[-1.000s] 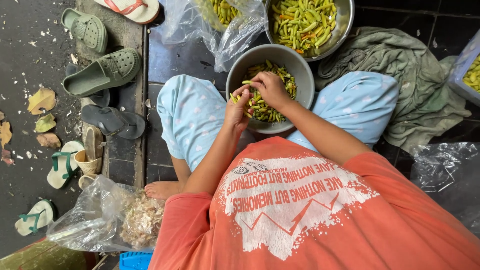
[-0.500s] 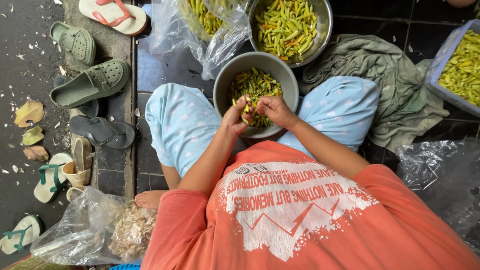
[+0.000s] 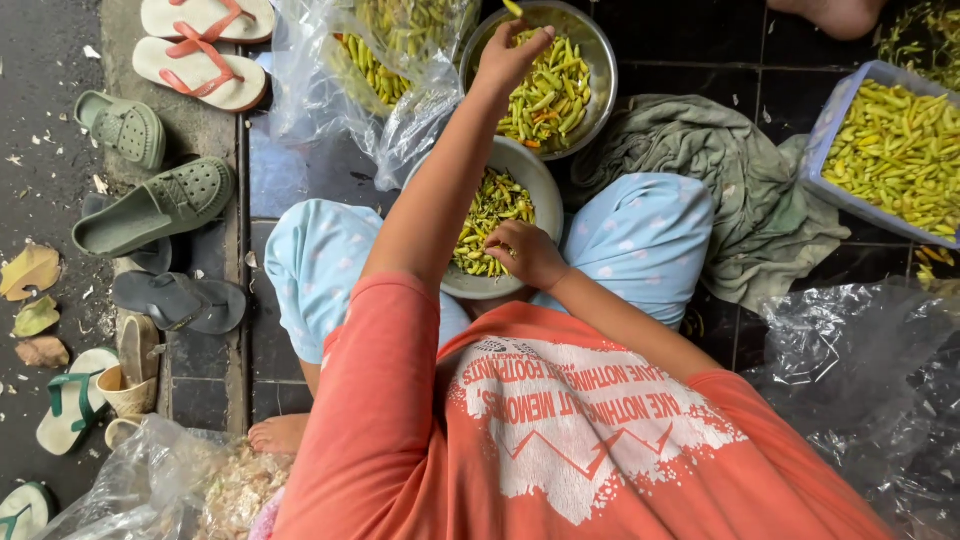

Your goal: The person is manually removing the stems from green chilies and placing the cleaned chilies into a bowl.

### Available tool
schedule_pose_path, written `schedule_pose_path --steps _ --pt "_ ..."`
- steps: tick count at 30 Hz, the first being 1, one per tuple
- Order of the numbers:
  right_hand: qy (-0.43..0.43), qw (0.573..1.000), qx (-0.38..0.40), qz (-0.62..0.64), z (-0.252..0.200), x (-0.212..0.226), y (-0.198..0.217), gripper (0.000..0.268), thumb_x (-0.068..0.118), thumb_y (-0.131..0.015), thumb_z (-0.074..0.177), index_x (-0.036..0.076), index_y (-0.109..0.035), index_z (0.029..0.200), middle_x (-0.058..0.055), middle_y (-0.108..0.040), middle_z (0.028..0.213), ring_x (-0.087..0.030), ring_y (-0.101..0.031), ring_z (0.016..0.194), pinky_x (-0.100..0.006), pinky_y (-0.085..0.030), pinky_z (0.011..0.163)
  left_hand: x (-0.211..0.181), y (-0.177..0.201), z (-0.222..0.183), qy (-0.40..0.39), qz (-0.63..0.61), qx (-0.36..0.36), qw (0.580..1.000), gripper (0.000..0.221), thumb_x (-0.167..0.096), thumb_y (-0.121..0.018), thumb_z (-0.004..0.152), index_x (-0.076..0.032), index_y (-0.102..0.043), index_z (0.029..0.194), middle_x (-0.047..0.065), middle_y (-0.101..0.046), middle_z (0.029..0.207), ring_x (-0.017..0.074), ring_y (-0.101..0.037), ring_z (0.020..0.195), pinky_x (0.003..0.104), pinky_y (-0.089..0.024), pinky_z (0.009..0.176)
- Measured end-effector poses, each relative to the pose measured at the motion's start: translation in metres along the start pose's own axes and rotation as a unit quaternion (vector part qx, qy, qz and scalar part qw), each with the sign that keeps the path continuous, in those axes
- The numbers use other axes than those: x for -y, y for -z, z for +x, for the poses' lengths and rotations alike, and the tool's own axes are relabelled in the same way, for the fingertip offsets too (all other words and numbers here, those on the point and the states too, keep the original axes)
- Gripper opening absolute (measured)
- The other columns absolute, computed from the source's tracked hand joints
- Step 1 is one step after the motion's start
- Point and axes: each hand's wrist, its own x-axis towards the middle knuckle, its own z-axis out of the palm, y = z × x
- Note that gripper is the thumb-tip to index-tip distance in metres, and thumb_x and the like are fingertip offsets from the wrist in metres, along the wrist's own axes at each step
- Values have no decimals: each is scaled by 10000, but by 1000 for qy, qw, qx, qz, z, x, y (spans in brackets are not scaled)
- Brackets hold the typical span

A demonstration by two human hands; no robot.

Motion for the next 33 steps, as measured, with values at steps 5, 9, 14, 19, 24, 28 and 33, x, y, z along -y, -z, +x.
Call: schedule_pose_path --steps 5,9,14,19,24,28,33 --pt "72 995 -69 14 1 7 10 110 234 -694 993 126 -681 977 -39 -694 923 -253 -669 865 -401 -505 776 25 25 -51 -149 189 51 969 249 -320 -623 951 -118 -616 1097 97 -655 1139 216 -660 1043 376 -567 917" --pt "38 983 -174 -43 4 -1 8 149 39 -776 874 111 -713 987 -53 -656 902 -288 -673 836 -435 -570 787 130 53 -69 -136 440 181 869 168 -87 -652 870 -157 -794 926 62 -744 801 314 -746 780 463 -589 726" --pt "-15 964 -263 45 9 1 28 153 23 -693 947 127 -735 1050 -20 -655 919 -231 -671 820 -356 -569 763 164 60 -88 -183 699 107 683 268 -160 -695 892 -117 -687 1157 93 -689 1119 288 -643 1100 451 -517 885" --pt "-44 951 -288 99 8 1 34 136 19 -700 946 105 -755 1036 -40 -655 864 -203 -668 774 -314 -558 724 182 65 -97 -103 687 65 717 287 -138 -723 878 -57 -673 1148 150 -636 1108 343 -613 1086 502 -461 919" --pt "-70 955 -265 111 12 -2 35 115 18 -716 965 59 -748 1067 -96 -685 901 -241 -706 819 -328 -571 733 149 77 -153 -109 646 59 753 320 -54 -792 798 -65 -665 1093 108 -650 1052 325 -645 1037 441 -544 849" --pt "-78 970 -201 111 20 -1 29 201 44 -772 931 60 -740 1129 -112 -694 983 -276 -727 898 -348 -587 787 120 80 -208 -134 477 6 868 207 -20 -776 779 -90 -673 945 74 -628 897 310 -655 888 441 -557 764" --pt "-137 955 -95 246 31 -16 -2 163 159 -888 872 80 -802 986 -20 -709 781 -76 -642 688 -231 -537 625 101 72 -247 -120 176 -52 976 125 -57 -765 878 -102 -726 987 90 -717 868 230 -669 840 383 -534 753"
